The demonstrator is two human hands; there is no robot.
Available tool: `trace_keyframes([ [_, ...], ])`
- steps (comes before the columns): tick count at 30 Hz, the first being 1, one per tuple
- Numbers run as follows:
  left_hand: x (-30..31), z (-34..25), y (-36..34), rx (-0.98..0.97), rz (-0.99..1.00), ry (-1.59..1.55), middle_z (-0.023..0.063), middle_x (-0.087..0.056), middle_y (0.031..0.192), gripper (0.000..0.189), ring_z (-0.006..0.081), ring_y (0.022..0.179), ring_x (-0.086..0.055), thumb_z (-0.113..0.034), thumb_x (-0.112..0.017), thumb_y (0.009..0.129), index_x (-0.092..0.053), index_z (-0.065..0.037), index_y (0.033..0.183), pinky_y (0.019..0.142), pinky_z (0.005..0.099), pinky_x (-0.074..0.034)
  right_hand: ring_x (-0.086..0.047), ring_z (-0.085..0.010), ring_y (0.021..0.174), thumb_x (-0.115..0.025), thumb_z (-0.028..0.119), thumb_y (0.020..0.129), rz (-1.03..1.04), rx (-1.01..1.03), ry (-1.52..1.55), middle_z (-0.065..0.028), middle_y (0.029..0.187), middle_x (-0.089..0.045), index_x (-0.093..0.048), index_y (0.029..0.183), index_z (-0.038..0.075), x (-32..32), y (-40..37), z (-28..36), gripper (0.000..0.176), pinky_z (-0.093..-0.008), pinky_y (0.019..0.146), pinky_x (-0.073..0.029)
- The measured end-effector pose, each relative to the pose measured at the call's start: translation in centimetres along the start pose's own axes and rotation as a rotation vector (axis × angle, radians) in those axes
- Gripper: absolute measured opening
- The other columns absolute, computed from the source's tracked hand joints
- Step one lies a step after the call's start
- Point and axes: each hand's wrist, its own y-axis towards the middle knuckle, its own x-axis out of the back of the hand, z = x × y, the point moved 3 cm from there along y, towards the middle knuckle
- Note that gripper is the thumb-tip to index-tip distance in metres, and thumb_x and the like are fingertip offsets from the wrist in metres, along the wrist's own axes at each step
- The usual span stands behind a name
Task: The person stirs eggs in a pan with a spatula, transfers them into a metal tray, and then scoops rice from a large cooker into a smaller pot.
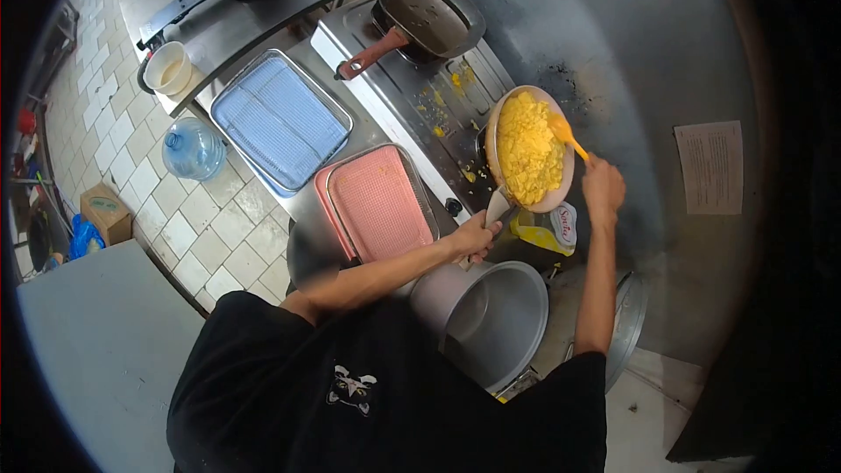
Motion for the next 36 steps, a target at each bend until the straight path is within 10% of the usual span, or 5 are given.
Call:
trace_keyframes([
  [3, 0.0, -0.2, -0.1, 0.002, 0.0, 0.002, 0.005, -0.046, 0.075, 0.039, 0.008, 0.047, -0.04, -0.032, -0.049, 0.102, -0.038, -0.012, 0.133, 0.036, 0.0242, -0.037, -0.067, -0.0386, 0.073, -0.048, 0.024, 0.098, -0.083, 0.099, -0.013, -0.0182, 0.082, -0.066, -0.067, 0.101, 0.007, -7.5, 1.2, 1.4, 0.026, -0.0479, 0.064, -0.053],
  [10, 0.0, -0.4, -0.1, 0.019, 0.027, -0.032, 0.0035, -0.044, 0.074, 0.04, 0.0074, 0.044, -0.037, -0.031, -0.049, 0.102, -0.036, -0.013, 0.135, 0.035, 0.0245, -0.035, -0.064, -0.0402, 0.077, -0.053, 0.017, 0.092, 0.135, 0.349, 0.165, -0.0201, 0.082, -0.063, -0.065, 0.101, 0.008, 0.3, -4.6, 2.2, 0.017, -0.051, 0.067, -0.048],
  [20, 0.6, 0.0, -0.7, 0.133, 0.123, -0.367, 0.0017, -0.048, 0.069, 0.039, 0.0128, 0.049, -0.045, -0.047, -0.053, 0.099, -0.048, -0.009, 0.107, 0.045, 0.0285, -0.044, -0.066, -0.0378, 0.082, -0.058, 0.016, 0.089, 0.033, 0.04, 0.173, -0.0198, 0.085, -0.066, -0.068, 0.102, 0.008, -4.5, -7.4, -0.6, 0.019, -0.049, 0.068, -0.051],
  [31, 13.4, 11.4, 11.6, -0.163, -0.457, 0.72, 0.025, -0.068, 0.074, 0.048, 0.038, 0.075, -0.07, -0.04, -0.063, 0.091, -0.07, 0.006, 0.079, 0.07, 0.0435, -0.055, -0.064, -0.0386, 0.084, -0.059, 0.023, 0.093, -0.106, -0.22, 0.419, -0.0168, 0.092, -0.068, -0.069, 0.113, 0.013, 0.5, -16.8, -5.8, 0.025, -0.0489, 0.072, -0.05],
  [36, 10.9, 8.5, 9.1, -0.583, -0.55, 0.9, 0.0256, -0.068, 0.083, 0.026, 0.04, 0.081, -0.069, -0.021, -0.067, 0.087, -0.067, 0.004, 0.095, 0.069, 0.0464, -0.053, -0.063, -0.0394, 0.085, -0.06, 0.02, 0.092, -0.202, -0.25, 0.556, -0.0175, 0.092, -0.067, -0.069, 0.112, 0.013, -3.0, -19.6, -6.5, 0.023, -0.0486, 0.073, -0.049],
])
